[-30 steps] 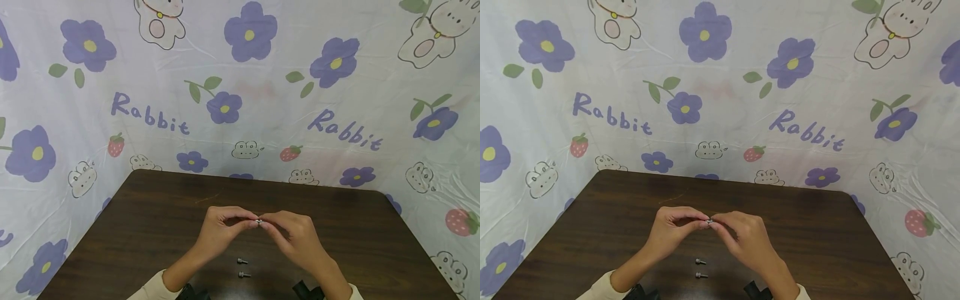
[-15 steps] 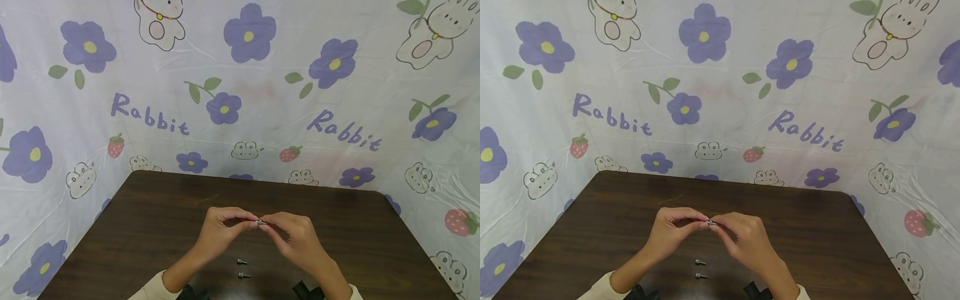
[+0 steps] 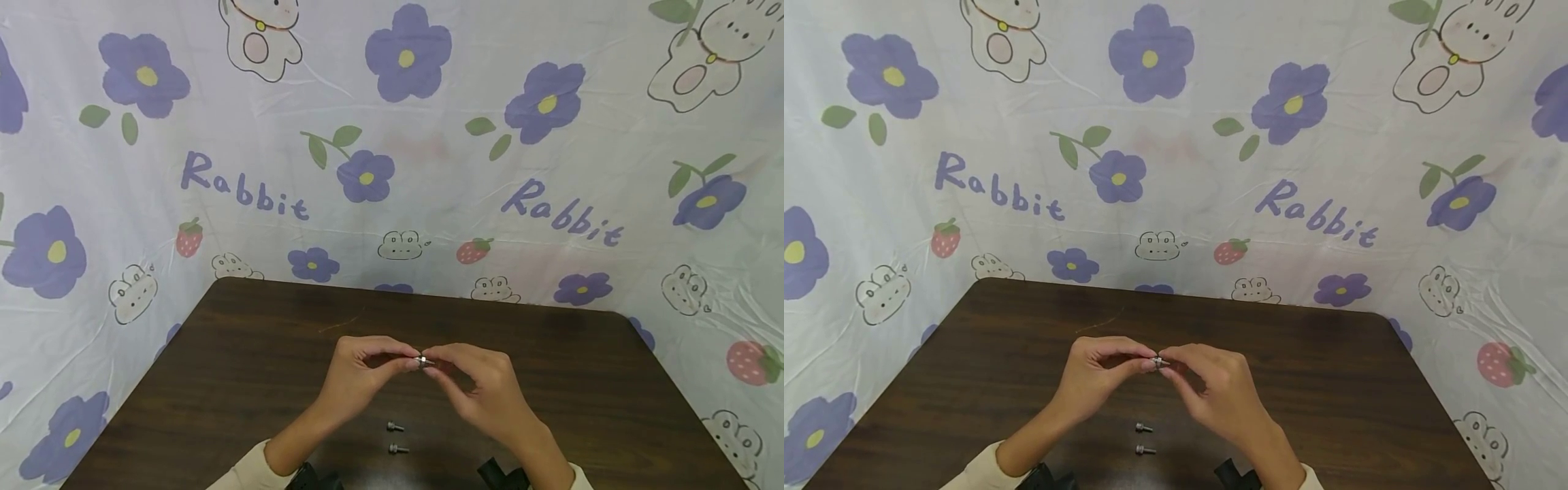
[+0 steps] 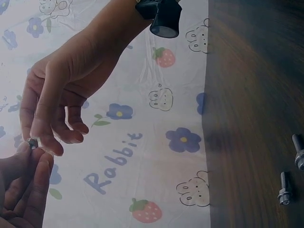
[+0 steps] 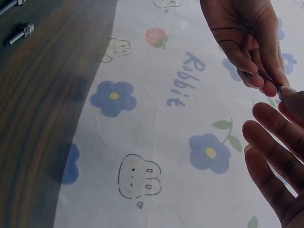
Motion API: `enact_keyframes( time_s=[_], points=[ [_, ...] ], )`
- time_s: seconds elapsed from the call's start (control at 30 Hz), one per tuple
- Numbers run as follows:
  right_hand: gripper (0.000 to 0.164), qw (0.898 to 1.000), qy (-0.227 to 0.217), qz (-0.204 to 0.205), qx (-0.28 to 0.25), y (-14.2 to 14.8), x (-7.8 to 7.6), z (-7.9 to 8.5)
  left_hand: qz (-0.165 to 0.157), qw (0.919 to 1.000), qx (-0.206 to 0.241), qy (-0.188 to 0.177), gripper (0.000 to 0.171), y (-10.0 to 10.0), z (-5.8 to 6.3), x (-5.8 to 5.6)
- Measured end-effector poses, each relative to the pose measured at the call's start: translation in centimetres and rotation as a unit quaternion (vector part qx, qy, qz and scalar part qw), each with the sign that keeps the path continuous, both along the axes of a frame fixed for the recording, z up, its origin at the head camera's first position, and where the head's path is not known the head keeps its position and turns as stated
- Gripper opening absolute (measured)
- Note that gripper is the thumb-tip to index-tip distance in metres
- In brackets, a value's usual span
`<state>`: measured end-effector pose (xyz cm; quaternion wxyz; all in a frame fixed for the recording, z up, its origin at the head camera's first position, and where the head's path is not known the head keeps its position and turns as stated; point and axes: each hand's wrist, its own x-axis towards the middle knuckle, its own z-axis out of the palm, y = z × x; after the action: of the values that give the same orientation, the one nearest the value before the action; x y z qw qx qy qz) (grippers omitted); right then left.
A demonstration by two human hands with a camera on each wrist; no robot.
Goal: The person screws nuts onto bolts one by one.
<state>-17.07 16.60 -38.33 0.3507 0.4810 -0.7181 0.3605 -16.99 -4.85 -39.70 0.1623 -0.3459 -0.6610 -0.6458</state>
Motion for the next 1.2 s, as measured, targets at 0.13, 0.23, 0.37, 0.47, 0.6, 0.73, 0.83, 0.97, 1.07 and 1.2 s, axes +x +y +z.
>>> enact_keyframes(
  time_s=[0.13,0.23,0.37,0.47,0.6,0.73,0.83,0.97,1.07,1.2],
  points=[
    [0.018,1.0,0.003,-0.001,0.002,-0.02,0.0,0.03,-0.001,1.0,-0.002,0.006,0.011,0.0,-0.06,-0.06],
    [0.018,1.0,0.009,-0.006,0.003,-0.03,-0.03,-0.02,-0.001,0.9999,-0.002,0.01,0.011,0.02,-0.1,-0.06],
    [0.018,1.0,0.011,-0.009,0.005,-0.04,-0.09,-0.11,-0.001,0.9999,-0.002,0.01,0.011,0.04,-0.12,-0.04],
    [0.019,1.0,0.008,-0.014,0.007,0.03,-0.09,-0.17,-0.001,1.0,-0.003,0.008,0.012,0.03,-0.15,0.0],
    [0.019,1.0,0.002,-0.022,0.013,0.1,-0.03,-0.22,-0.001,1.0,-0.004,0.005,0.012,0.0,-0.22,0.05],
    [0.019,1.0,-0.002,-0.024,0.01,0.1,0.01,-0.21,0.0,1.0,-0.004,0.004,0.012,-0.01,-0.23,0.04],
    [0.021,1.0,0.0,-0.019,0.004,0.05,0.03,-0.12,0.0,1.0,-0.002,0.003,0.012,-0.01,-0.22,0.02],
    [0.022,1.0,0.008,-0.012,0.001,-0.02,0.11,0.01,-0.001,1.0,0.0,0.003,0.012,-0.02,-0.22,0.03],
    [0.022,1.0,0.009,-0.013,0.005,-0.05,0.13,0.07,-0.002,1.0,0.0,0.006,0.012,0.0,-0.28,0.01],
    [0.022,1.0,0.007,-0.016,0.011,-0.01,0.08,0.02,-0.002,1.0,0.0,0.009,0.012,0.03,-0.35,-0.02]
  ],
)
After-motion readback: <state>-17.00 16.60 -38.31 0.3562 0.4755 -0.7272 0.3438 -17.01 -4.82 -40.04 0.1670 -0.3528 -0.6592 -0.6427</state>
